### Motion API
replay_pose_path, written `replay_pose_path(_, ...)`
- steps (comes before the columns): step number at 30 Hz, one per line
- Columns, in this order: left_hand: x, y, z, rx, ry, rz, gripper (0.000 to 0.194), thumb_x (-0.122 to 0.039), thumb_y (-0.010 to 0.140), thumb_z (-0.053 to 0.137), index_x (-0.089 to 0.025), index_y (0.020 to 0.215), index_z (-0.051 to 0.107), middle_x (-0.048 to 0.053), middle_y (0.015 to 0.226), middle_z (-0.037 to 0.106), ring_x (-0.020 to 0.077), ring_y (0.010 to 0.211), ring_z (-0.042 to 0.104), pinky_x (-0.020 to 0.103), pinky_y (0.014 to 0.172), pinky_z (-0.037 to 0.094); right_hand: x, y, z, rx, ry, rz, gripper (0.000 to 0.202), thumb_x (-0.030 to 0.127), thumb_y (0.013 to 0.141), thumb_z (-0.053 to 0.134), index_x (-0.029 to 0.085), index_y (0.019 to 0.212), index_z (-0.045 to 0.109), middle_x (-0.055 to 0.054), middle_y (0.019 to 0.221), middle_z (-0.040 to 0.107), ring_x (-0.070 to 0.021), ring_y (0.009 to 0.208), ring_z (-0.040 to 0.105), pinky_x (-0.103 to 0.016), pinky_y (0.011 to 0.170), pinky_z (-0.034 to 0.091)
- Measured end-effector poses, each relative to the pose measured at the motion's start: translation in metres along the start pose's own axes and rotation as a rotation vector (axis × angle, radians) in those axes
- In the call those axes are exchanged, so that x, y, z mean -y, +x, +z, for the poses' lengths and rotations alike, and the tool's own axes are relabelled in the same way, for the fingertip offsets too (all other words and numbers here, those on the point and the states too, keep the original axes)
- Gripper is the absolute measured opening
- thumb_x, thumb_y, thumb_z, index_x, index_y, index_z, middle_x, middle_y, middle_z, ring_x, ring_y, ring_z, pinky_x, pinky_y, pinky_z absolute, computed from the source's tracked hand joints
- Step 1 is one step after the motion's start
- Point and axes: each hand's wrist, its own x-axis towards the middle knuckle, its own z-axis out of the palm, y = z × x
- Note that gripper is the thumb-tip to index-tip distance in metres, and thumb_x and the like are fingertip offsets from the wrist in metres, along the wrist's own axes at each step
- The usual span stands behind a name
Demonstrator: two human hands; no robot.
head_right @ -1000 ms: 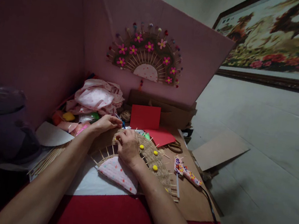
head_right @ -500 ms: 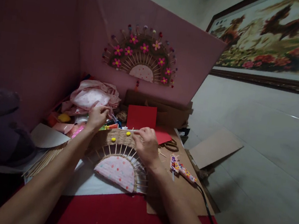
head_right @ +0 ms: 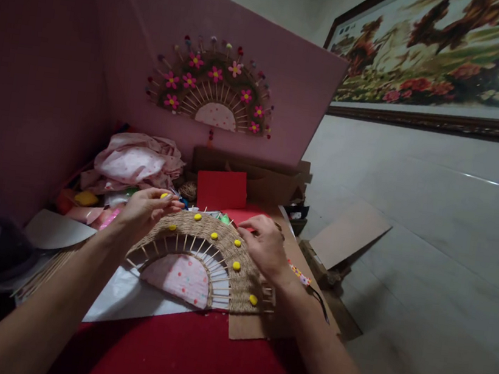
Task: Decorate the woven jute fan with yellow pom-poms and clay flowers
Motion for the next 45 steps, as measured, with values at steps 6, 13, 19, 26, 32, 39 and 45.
replay_pose_path(6,0.015,-0.035,0.0,0.318,-0.089,-0.178,0.026,-0.024,0.064,0.077,-0.013,0.087,0.069,0.005,0.082,0.066,0.0099,0.066,0.059,0.022,0.061,0.047,0.051,0.003,0.049,-0.009,0.218,-0.072,0.017,0.019,0.082,0.061,0.02,0.099,0.064,-0.005,0.092,0.063,-0.0162,0.083,0.057,-0.03,0.072,0.047)
replay_pose_path(13,0.027,-0.043,-0.001,0.4,-0.027,-0.144,0.023,-0.025,0.063,0.078,-0.014,0.081,0.068,0.004,0.08,0.064,0.0113,0.067,0.058,0.023,0.061,0.044,0.051,-0.008,0.077,-0.039,0.221,-0.202,0.016,0.016,0.082,0.059,0.02,0.098,0.061,-0.007,0.096,0.064,-0.0202,0.091,0.058,-0.033,0.077,0.048)
replay_pose_path(19,0.034,-0.041,-0.001,0.412,0.019,-0.138,0.024,-0.032,0.066,0.076,-0.017,0.08,0.065,0.001,0.073,0.062,0.0098,0.06,0.054,0.022,0.056,0.041,0.045,-0.013,0.076,-0.082,0.167,-0.269,0.014,0.014,0.083,0.057,0.02,0.095,0.06,-0.006,0.091,0.064,-0.0194,0.089,0.058,-0.033,0.078,0.048)
replay_pose_path(26,0.035,-0.042,0.002,0.432,0.123,-0.121,0.02,-0.028,0.064,0.077,-0.014,0.074,0.065,0.001,0.065,0.062,0.0096,0.056,0.054,0.023,0.055,0.042,0.041,-0.018,0.072,-0.031,0.199,-0.252,0.01,0.016,0.084,0.055,0.018,0.093,0.06,-0.006,0.085,0.063,-0.0188,0.081,0.057,-0.032,0.073,0.047)
replay_pose_path(32,0.037,-0.042,0.003,0.442,0.125,-0.153,0.021,-0.026,0.064,0.077,-0.014,0.075,0.064,0.002,0.065,0.064,0.0106,0.056,0.057,0.023,0.055,0.043,0.039,-0.019,0.071,-0.029,0.261,-0.225,0.009,0.014,0.083,0.057,0.02,0.089,0.061,-0.004,0.082,0.064,-0.0174,0.078,0.058,-0.03,0.072,0.047)
replay_pose_path(39,0.045,-0.04,0.004,0.389,0.119,-0.148,0.023,-0.025,0.06,0.078,-0.015,0.069,0.059,-0.001,0.055,0.06,0.0089,0.05,0.053,0.021,0.052,0.04,0.038,-0.019,0.071,0.007,0.27,-0.19,0.009,0.011,0.081,0.059,0.018,0.085,0.064,-0.004,0.08,0.064,-0.0165,0.076,0.058,-0.028,0.069,0.046)
replay_pose_path(45,0.047,-0.04,0.006,0.33,0.117,-0.124,0.023,-0.021,0.056,0.076,-0.014,0.066,0.057,-0.002,0.05,0.058,0.0081,0.047,0.05,0.019,0.049,0.037,0.038,-0.019,0.073,0.026,0.267,-0.176,0.009,0.01,0.079,0.058,0.017,0.082,0.063,-0.004,0.078,0.062,-0.015,0.071,0.055,-0.027,0.065,0.043)
